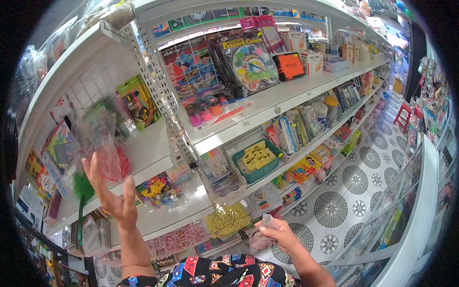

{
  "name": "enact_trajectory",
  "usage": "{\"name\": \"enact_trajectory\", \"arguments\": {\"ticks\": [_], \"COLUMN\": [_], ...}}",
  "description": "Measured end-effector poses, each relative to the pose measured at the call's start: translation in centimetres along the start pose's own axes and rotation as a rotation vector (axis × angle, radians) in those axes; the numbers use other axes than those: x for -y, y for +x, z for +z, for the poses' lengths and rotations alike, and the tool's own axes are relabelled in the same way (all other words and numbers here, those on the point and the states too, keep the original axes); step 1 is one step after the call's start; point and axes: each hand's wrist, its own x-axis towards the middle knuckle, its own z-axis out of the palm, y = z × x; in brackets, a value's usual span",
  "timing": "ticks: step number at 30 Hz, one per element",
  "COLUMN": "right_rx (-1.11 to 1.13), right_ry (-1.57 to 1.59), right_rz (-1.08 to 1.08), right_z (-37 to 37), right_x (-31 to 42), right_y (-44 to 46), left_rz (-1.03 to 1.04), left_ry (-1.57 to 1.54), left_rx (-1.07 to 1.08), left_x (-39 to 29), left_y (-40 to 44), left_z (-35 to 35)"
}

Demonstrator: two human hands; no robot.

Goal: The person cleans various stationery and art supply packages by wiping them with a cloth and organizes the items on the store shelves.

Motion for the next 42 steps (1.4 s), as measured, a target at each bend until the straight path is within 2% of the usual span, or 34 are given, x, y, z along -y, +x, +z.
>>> {"name": "enact_trajectory", "arguments": {"ticks": [7, 12, 16, 17, 20, 23, 27, 35, 38, 41, 42], "right_rx": [-0.052, -0.036, -0.019, 0.006, 0.045, 0.089, 0.149, 0.135, 0.149, 0.136, 0.13], "right_ry": [-0.031, -0.045, -0.01, -0.01, -0.053, -0.065, -0.099, -0.059, -0.03, -0.051, -0.06], "right_rz": [-0.042, -0.046, 0.022, 0.027, 0.089, 0.164, 0.169, 0.166, 0.158, 0.134, 0.126], "right_z": [1.1, 1.3, 4.4, 5.0, 6.7, 9.2, 9.9, 8.2, 6.9, 4.9, 4.4], "right_x": [-0.5, -0.9, 0.3, 0.1, -0.9, -1.5, -2.2, -2.2, -2.2, -2.0, -1.9], "right_y": [1.0, 1.7, 2.9, 3.6, 5.1, 6.1, 6.4, 5.9, 5.9, 5.7, 5.7], "left_rz": [0.044, -0.064, -0.111, -0.117, -0.224, -0.229, -0.174, 0.095, 0.114, -0.197, -0.139], "left_ry": [-0.032, 0.248, 0.369, 0.378, 0.129, 0.151, 0.297, 0.412, 0.197, -0.041, -0.04], "left_rx": [0.008, 0.347, 0.639, 0.655, 0.731, 0.816, 0.97, 0.966, 1.108, 1.222, 1.229], "left_x": [1.1, 5.8, 10.2, 10.9, 13.3, 14.8, 14.8, 15.9, 18.4, 17.6, 17.2], "left_y": [-1.0, -0.9, -0.1, 0.1, 0.6, 1.1, 3.0, 5.3, 5.6, 6.3, 6.4], "left_z": [-1.0, -4.8, -5.6, -5.4, -5.3, -5.1, -5.3, -3.4, -1.8, -1.0, -0.8]}}
